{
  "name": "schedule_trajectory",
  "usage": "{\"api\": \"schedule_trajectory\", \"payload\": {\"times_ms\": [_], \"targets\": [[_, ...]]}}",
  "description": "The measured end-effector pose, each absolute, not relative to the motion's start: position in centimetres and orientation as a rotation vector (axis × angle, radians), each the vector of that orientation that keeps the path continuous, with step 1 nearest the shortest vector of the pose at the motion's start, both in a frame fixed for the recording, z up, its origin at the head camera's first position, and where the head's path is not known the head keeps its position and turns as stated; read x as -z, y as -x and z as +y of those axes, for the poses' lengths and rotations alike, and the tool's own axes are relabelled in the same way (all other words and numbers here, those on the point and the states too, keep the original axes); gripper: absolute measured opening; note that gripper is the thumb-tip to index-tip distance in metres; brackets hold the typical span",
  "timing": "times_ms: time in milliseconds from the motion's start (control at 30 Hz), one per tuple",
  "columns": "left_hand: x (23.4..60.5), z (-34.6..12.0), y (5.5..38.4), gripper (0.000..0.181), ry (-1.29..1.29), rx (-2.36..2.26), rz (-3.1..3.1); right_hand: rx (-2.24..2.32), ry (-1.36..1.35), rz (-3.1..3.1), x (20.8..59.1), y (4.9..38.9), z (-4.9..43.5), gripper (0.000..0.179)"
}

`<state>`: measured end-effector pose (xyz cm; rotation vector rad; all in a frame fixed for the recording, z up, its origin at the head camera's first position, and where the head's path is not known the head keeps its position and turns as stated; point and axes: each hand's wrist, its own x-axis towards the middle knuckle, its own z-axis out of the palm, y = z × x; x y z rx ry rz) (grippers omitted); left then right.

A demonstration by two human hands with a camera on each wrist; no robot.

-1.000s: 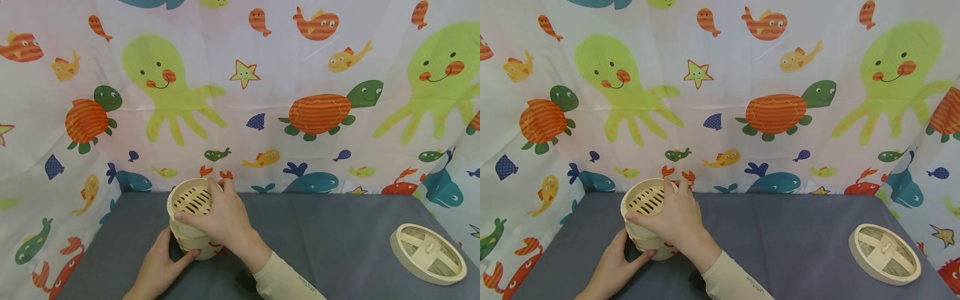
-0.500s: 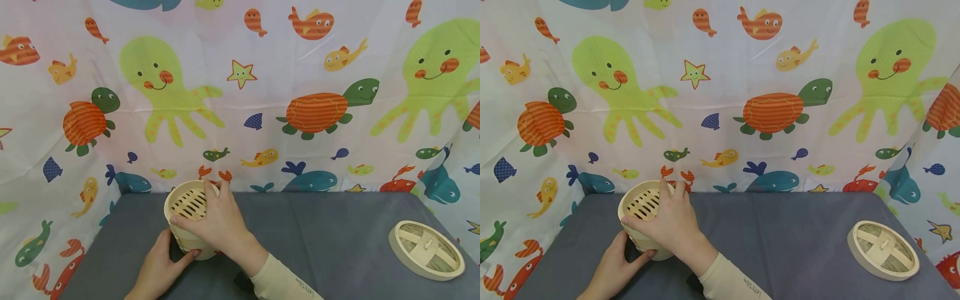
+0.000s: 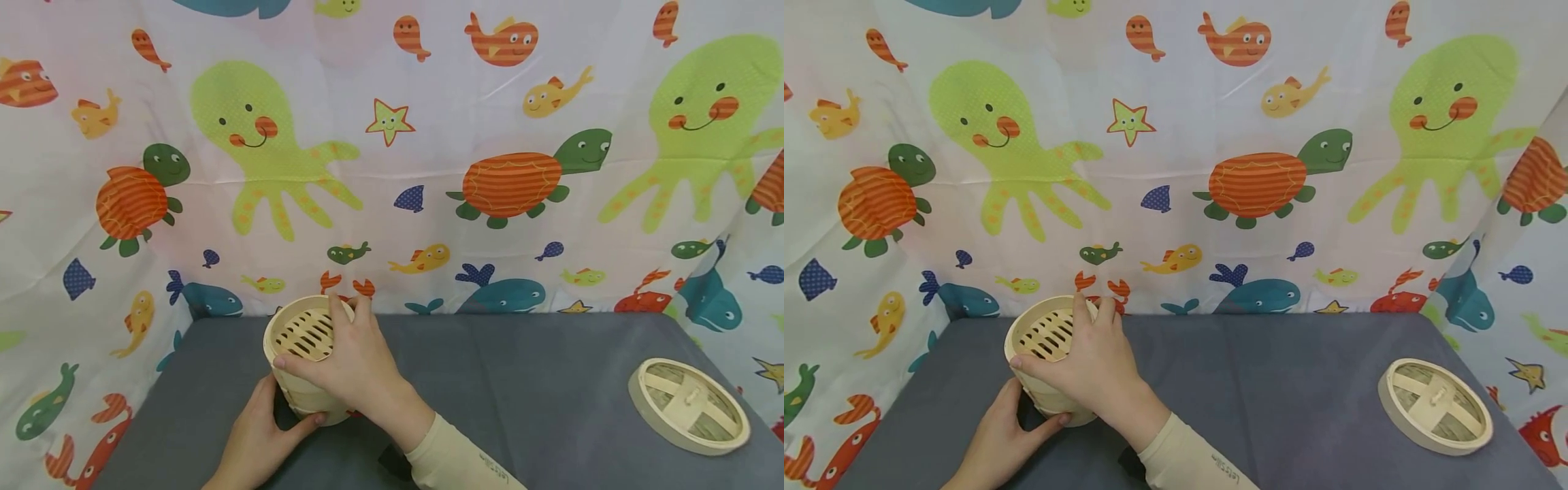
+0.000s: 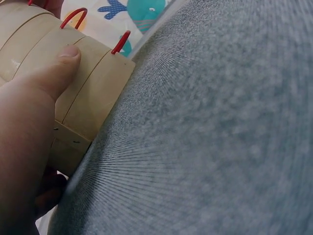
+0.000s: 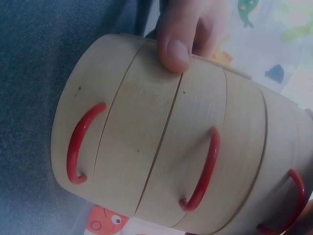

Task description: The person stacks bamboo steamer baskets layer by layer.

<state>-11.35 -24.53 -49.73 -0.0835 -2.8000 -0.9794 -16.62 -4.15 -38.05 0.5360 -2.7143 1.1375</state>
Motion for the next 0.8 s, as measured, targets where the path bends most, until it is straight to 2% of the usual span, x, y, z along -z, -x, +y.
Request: {"api": "schedule_trajectory", "payload": {"times_ms": [467,800], "targets": [[49.44,-24.61,11.38,0.123,0.005,1.057,-2.83,-1.106,-0.562,-2.717,37.95,16.57,-4.27,0.122],[49.33,-24.63,11.41,0.119,0.001,1.08,-2.813,-1.108,-0.559,-2.721,37.98,16.63,-4.29,0.123]]}}
